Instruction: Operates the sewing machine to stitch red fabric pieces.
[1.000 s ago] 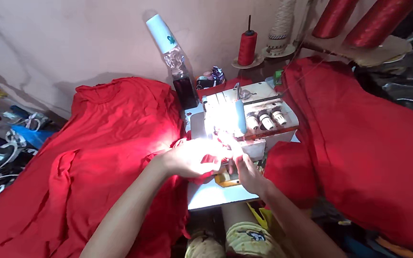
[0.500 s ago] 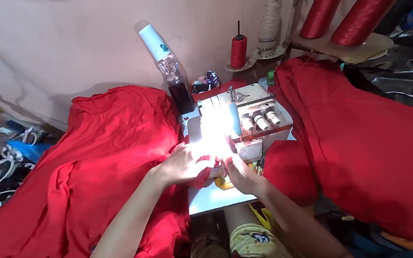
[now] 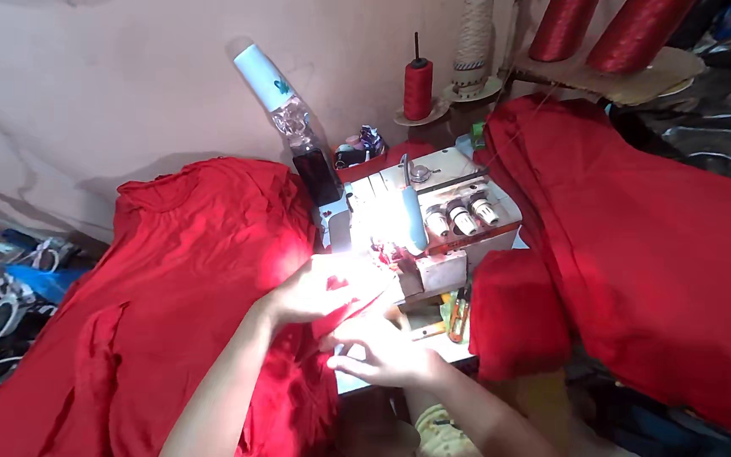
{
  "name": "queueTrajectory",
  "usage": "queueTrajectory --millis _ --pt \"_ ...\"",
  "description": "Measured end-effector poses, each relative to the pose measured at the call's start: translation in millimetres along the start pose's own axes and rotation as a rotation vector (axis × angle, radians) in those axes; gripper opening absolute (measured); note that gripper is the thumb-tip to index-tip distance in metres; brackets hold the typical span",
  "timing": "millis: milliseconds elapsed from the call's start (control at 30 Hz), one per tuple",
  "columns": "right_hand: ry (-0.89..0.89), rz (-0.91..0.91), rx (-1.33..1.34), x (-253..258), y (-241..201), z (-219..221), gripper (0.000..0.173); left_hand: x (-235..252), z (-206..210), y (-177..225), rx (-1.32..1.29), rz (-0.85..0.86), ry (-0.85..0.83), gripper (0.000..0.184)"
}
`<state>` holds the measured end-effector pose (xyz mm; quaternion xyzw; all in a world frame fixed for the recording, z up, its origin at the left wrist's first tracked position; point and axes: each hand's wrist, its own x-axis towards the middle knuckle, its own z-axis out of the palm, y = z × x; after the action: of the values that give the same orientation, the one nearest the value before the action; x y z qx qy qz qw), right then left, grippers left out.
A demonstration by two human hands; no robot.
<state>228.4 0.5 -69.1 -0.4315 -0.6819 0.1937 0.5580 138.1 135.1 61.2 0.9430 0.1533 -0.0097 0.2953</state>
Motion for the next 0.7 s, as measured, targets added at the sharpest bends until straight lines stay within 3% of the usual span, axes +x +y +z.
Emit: queueTrajectory --millis 67,133,200,333,433,500,567,700 --pt "0.305 -0.034 0.074 -2 3 0 0.022 3 -7 6 0.144 -0.07 -0.094 0.026" --pt "0.531 0.015 -0.023 -1 2 -21 0.019 5 -7 5 0.248 -0.08 -0.129 0.029" --pt "0.467 0.126 -0.091 2 -3 -45 0.022 5 -1 12 0.295 0.006 -0.14 0.03" --pt "0.099 0.209 0.283 -1 -3 -66 0.011 10 9 30 0.449 0.262 -0.115 0.031" --pt "0.143 0.326 0.422 -19 -6 -59 0.026 21 7 38 0.604 0.141 -0.265 0.038" --pt "0.208 0.392 0.476 -27 -5 -53 0.039 29 6 32 0.638 0.034 -0.339 0.033" --pt "0.238 0.418 0.473 -28 0 -52 0.04 32 4 30 0.637 -0.02 -0.378 0.028" --pt "0.198 0.462 0.409 -23 4 -56 0.041 31 11 26 0.525 0.164 -0.26 0.034"
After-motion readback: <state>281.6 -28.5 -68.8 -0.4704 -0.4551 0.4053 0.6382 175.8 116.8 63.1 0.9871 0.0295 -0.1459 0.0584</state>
